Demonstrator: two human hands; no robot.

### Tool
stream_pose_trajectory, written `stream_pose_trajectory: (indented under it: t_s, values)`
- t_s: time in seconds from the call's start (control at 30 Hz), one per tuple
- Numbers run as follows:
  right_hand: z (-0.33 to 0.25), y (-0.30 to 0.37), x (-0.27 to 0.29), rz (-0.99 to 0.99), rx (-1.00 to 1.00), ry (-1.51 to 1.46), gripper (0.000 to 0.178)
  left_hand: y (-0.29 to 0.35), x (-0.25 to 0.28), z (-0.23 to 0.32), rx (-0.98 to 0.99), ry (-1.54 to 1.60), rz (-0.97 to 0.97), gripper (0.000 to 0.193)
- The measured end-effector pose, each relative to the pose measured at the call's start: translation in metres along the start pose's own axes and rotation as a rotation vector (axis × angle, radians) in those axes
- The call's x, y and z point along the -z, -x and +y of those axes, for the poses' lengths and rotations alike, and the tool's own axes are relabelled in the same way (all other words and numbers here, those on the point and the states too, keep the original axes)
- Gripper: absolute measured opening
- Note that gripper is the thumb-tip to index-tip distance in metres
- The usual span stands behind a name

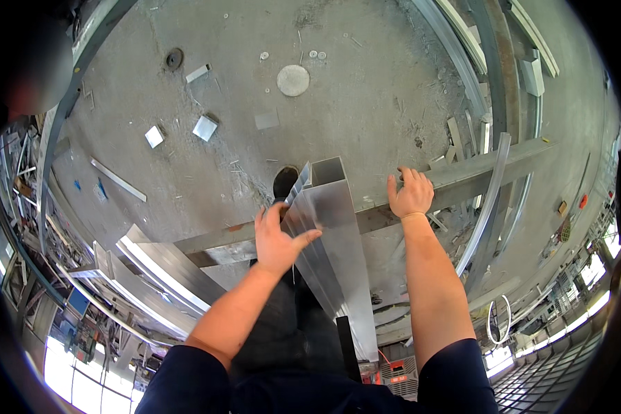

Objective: The person puts on a face mask, then picks up and arranges several long metal profiles on a workbench. They handle the profiles one by one, aligning them and placing them in a row.

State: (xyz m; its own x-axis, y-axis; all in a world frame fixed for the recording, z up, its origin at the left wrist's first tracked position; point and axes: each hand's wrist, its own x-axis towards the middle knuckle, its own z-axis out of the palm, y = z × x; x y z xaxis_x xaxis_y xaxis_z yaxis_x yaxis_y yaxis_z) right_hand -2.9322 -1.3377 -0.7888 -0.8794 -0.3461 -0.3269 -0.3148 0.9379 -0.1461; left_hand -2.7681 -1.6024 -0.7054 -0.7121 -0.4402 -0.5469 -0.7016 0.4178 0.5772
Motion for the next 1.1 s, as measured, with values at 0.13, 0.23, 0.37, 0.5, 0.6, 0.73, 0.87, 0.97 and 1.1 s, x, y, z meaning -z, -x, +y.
stream_pose_trajectory:
  t_s: [0.13, 0.23, 0.37, 0.5, 0.6, 0.73, 0.87, 0.97, 1.1]
  values:
    - [-0.002, -0.003, 0.001, 0.009, 0.008, 0.008, 0.032, -0.025, 0.002, -0.011, 0.16, 0.312, -0.297, 0.068]
    - [-0.001, -0.004, -0.002, -0.005, 0.007, 0.001, 0.032, -0.023, -0.003, -0.02, 0.234, 0.389, -0.296, 0.06]
    - [-0.001, -0.002, 0.001, -0.029, -0.002, -0.01, 0.032, -0.023, 0.005, -0.004, 0.309, 0.294, -0.284, 0.058]
    - [-0.002, -0.005, 0.0, -0.014, 0.011, -0.002, 0.031, -0.025, 0.009, -0.002, 0.312, 0.271, -0.322, 0.058]
    - [-0.001, -0.004, -0.002, 0.009, 0.031, 0.009, 0.03, -0.026, 0.012, 0.0, 0.286, 0.255, -0.324, 0.054]
    - [-0.001, -0.005, 0.0, -0.007, 0.028, -0.022, 0.03, -0.026, 0.013, 0.005, 0.243, 0.297, -0.286, 0.049]
    - [0.0, -0.005, -0.002, 0.0, 0.043, -0.013, 0.03, -0.026, 0.015, 0.0, 0.235, 0.235, -0.366, 0.067]
    - [0.002, -0.004, -0.003, 0.011, 0.042, 0.002, 0.029, -0.021, 0.013, 0.003, -0.022, -0.081, -0.177, 0.074]
    - [0.0, -0.003, -0.001, -0.01, 0.037, -0.001, 0.029, -0.014, -0.005, 0.024, -0.046, 0.031, 0.121, 0.079]
